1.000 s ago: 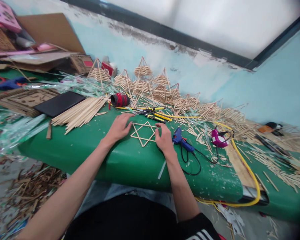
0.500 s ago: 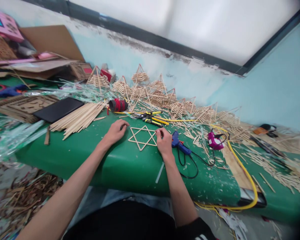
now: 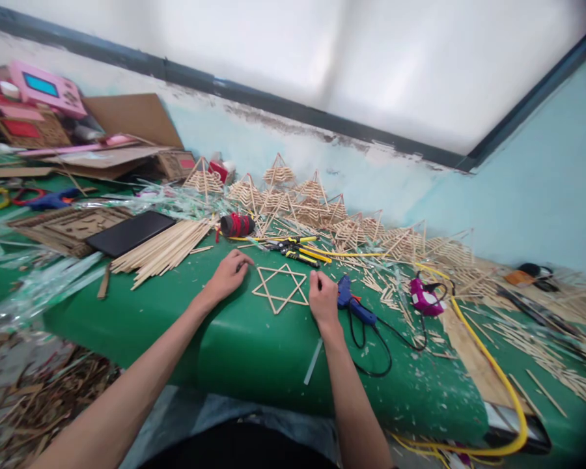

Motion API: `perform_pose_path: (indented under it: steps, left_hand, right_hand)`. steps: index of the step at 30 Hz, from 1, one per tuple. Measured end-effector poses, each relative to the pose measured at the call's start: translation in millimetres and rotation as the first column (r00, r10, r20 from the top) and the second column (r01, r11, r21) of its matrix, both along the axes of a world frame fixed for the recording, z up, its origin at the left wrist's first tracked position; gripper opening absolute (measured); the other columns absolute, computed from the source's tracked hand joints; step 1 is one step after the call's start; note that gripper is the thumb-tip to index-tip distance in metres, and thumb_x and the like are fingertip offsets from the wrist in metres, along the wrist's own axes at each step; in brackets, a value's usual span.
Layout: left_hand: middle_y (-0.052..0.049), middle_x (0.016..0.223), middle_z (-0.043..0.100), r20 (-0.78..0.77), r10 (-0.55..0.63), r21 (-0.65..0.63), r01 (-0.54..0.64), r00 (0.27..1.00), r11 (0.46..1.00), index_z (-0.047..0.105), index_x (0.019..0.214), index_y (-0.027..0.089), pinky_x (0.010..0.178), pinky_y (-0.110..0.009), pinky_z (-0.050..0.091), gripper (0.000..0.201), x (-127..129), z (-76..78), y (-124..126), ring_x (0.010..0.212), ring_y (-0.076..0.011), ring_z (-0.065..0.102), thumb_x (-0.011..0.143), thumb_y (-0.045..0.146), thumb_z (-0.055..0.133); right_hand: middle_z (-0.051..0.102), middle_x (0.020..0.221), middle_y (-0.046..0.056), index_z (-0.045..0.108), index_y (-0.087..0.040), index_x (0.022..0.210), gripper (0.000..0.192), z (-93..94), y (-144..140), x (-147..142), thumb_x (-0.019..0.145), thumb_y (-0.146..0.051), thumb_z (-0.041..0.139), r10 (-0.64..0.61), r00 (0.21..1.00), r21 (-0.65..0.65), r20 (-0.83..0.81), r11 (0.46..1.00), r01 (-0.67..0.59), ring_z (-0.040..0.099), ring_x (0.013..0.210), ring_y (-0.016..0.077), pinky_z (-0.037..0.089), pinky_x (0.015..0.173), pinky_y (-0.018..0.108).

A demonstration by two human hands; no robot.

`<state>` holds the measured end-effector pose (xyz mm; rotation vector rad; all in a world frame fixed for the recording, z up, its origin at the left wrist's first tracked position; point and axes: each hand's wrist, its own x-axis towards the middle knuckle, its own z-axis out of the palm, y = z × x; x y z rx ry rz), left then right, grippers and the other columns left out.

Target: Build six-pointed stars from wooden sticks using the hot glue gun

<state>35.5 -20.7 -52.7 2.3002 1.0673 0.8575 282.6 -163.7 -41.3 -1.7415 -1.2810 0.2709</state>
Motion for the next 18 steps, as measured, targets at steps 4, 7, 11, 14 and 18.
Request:
perform_pose_path:
  steps: [4,7,11,14,18]
  left_hand:
    - [-0.011,0.125,0.066,-0.009,0.019,-0.017,-0.019,1.0,1.0,0.063,0.127,0.015,0.092,-0.044,0.06,0.035,-0.2,0.8,0.4,0.107,-0.0226,0.067,0.1,0.037,0.064]
    - [-0.011,0.125,0.066,-0.015,0.019,-0.025,-0.019,1.0,0.999,0.062,0.127,0.015,0.092,-0.044,0.06,0.035,-0.9,1.0,1.1,0.107,-0.0227,0.067,0.1,0.037,0.064]
    - [-0.011,0.125,0.065,-0.014,0.019,-0.029,-0.019,1.0,0.999,0.062,0.127,0.015,0.092,-0.044,0.06,0.035,-0.9,0.3,2.6,0.107,-0.0228,0.067,0.1,0.037,0.064]
    - [-0.011,0.125,0.065,-0.012,0.013,-0.027,-0.014,1.0,1.0,0.062,0.127,0.015,0.092,-0.044,0.06,0.035,-0.5,-0.3,2.2,0.107,-0.0228,0.067,0.1,0.038,0.064]
    - [-0.011,0.125,0.066,-0.02,0.004,-0.017,-0.004,1.0,1.0,0.063,0.126,0.015,0.092,-0.044,0.06,0.035,1.0,2.1,-1.5,0.107,-0.0228,0.067,0.1,0.037,0.064]
  right_hand:
    - [0.067,0.125,0.009,0.063,-0.018,0.127,0.035,-1.2,1.9,-0.5,0.1,-0.04,0.064,0.036,0.999,0.047,-0.021,0.998,-0.035,0.068,0.105,0.021,0.06,0.089,0.042]
    - [0.067,0.122,0.008,0.063,-0.017,0.126,0.035,0.1,3.6,-1.0,0.1,-0.04,0.064,0.063,0.998,0.092,-0.023,0.994,-0.061,0.069,0.102,0.0202,0.06,0.087,0.041]
    - [0.068,0.122,0.008,0.062,-0.017,0.128,0.036,3.6,4.4,-2.0,0.1,-0.04,0.063,0.081,0.997,0.155,0.008,0.985,-0.081,0.069,0.103,0.0208,0.06,0.091,0.043]
    - [0.066,0.13,0.01,0.061,-0.018,0.133,0.038,3.8,4.7,-3.1,0.1,-0.039,0.063,0.069,0.995,0.176,0.068,0.981,-0.08,0.067,0.113,0.0239,0.057,0.098,0.048]
    - [0.064,0.132,0.01,0.063,-0.019,0.129,0.036,0.6,7.0,-3.9,0.099,-0.039,0.064,0.042,0.983,0.12,0.177,0.991,-0.064,0.065,0.116,0.0243,0.056,0.099,0.048]
